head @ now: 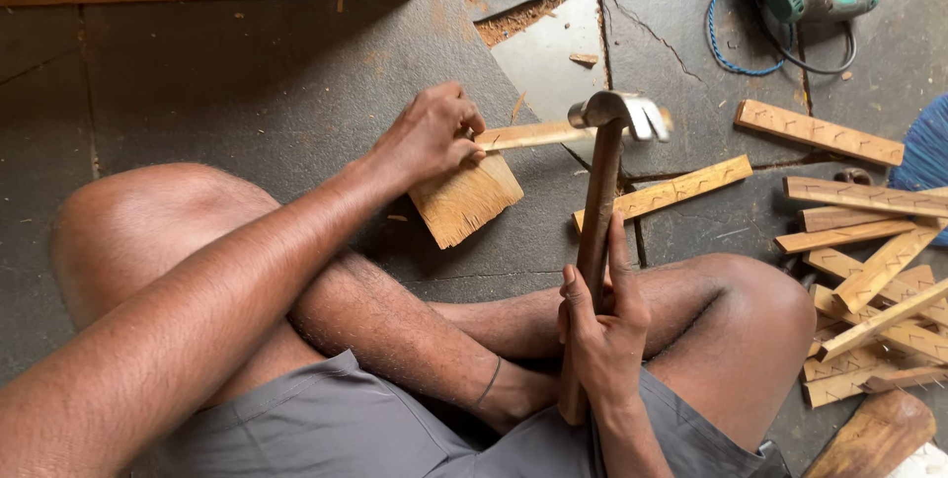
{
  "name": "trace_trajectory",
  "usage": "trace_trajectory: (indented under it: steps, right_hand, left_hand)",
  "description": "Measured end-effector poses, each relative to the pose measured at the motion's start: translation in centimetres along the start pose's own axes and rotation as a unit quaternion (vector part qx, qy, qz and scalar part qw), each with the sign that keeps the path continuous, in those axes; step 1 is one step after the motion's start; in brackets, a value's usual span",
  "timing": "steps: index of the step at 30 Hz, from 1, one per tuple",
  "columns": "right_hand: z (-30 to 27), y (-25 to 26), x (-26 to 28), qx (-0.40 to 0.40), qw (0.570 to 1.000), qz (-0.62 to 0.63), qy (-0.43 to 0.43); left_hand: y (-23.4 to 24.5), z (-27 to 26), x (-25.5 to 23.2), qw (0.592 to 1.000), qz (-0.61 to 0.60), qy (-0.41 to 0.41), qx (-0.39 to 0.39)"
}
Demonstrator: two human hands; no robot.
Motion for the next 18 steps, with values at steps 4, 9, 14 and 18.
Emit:
trace_trajectory:
  steps: [4, 9, 14, 18]
  right_hand:
    - [-0.2, -0.3, 1.0, 0.005, 0.998, 0.036, 0.060]
    - [-0.3, -1.4, 2.0, 0.017, 0.992, 0.024, 0.122]
    - [-0.1, -1.7, 2.6, 0.021, 0.995, -0.011, 0.096]
    - [0.4, -1.6, 3.0, 0.028, 0.997, -0.022, 0.062]
  left_hand:
    - [-0.4, 0.5, 0.2, 0.999, -0.036, -0.002, 0.008]
    - [-0.7, 1.1, 0.3, 0.999, -0.036, -0.010, 0.000]
    - [-0.8, 1.0, 0.0, 0.999, -0.033, -0.010, -0.008]
    - [-1.1, 0.8, 0.0, 0.999, -0.029, -0.034, -0.028]
Point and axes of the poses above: each hand's wrist, its own z-axis towards the middle knuckle, its own y-axis out of the back of the hand, x = y × z, the point moved 4 cm from there along z, towards the middle knuckle, and after that the axes turned 12 degrees about -x, right-handed, at the moved point
